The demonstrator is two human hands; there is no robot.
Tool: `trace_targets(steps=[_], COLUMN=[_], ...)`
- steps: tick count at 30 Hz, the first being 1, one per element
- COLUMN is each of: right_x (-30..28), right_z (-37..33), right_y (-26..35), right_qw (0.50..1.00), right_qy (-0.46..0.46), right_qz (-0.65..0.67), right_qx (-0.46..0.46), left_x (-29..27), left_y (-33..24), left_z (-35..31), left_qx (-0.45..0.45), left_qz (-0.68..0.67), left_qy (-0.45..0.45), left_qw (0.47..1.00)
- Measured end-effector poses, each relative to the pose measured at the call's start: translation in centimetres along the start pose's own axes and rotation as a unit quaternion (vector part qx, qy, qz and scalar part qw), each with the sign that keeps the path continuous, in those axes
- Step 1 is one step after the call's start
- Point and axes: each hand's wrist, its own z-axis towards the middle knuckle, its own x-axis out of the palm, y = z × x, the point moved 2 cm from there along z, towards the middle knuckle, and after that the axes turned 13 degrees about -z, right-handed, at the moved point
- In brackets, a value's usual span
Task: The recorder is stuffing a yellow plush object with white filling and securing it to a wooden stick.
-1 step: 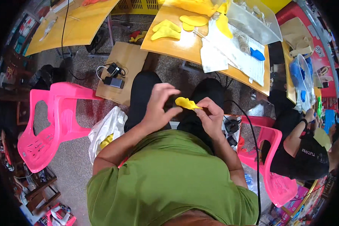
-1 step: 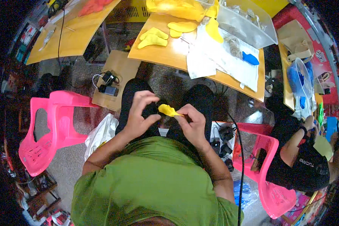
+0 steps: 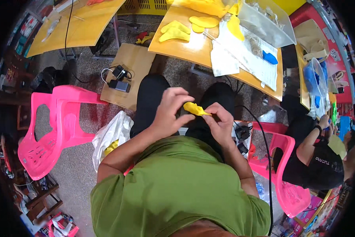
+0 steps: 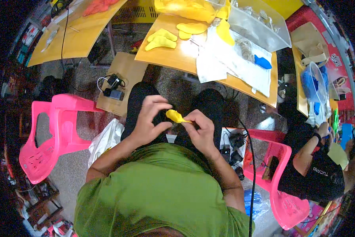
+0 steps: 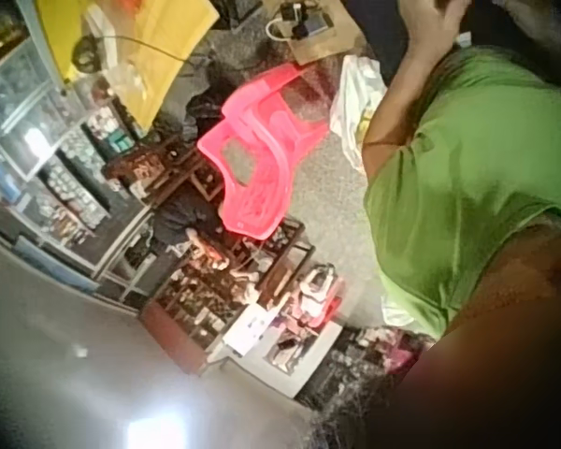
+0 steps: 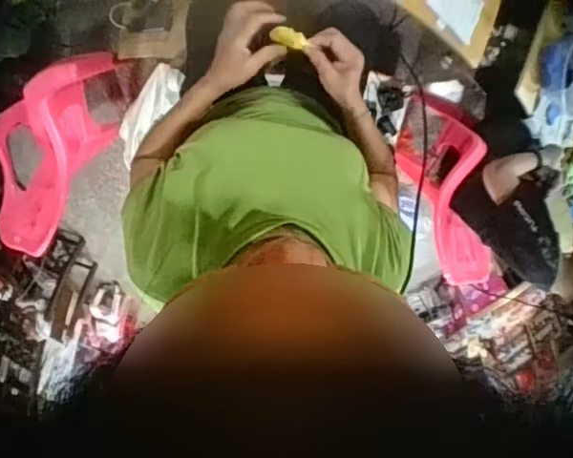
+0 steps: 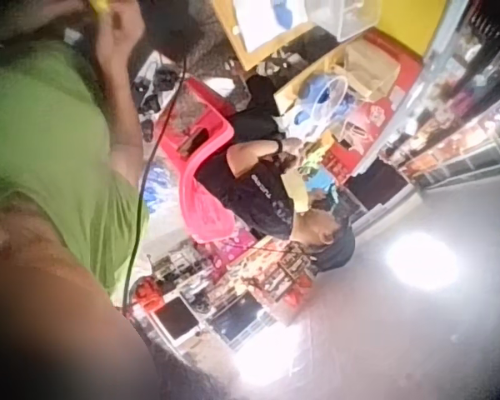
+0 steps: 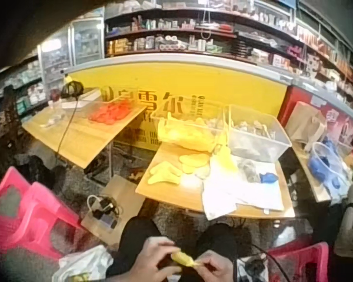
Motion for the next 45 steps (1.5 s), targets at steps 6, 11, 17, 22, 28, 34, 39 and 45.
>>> trace_targets(steps=[6, 11, 17, 22, 28, 34, 39, 45], right_x=[-0.1, 0.1, -0.5, -0.6, -0.6, -0.2, -0.5, -0.8], right_z=[0.0, -0.7, 0.3, 0.8, 0.1, 0.0, 0.6, 1.7], right_y=[1.5, 0.5, 1.3, 1.9, 0.8, 1.3, 1.4, 1.0], right_qw=[0.999, 0.998, 0.998, 0.995, 0.99, 0.966, 0.987, 0.99], right_qy=[0.031, -0.002, 0.026, 0.04, 0.058, 0.024, 0.051, 0.09], right_qz=[-0.041, 0.002, -0.042, -0.059, 0.056, 0.161, 0.087, 0.049], right_qx=[-0.016, 0.066, -0.045, -0.063, 0.118, 0.202, 0.122, 0.096], left_x=[1.2, 1.3, 0.9, 1.3, 0.7, 1.7, 2.2, 1.7], left_y=[1.1, 0.4, 2.7, 2.2, 1.3, 3.2, 3.3, 2.4], left_z=[-0.5, -1.3, -1.0, -0.4, -0.8, -1.8, -1.3, -0.5], left_qx=[-0.024, 0.102, -0.139, -0.201, -0.11, -0.193, -0.269, -0.26], left_qz=[-0.063, 0.003, -0.366, -0.332, -0.185, -0.257, -0.375, -0.366], left_qy=[0.064, 0.054, 0.046, 0.205, -0.024, -0.033, 0.103, 0.128], left_qw=[0.996, 0.993, 0.919, 0.898, 0.976, 0.946, 0.882, 0.884])
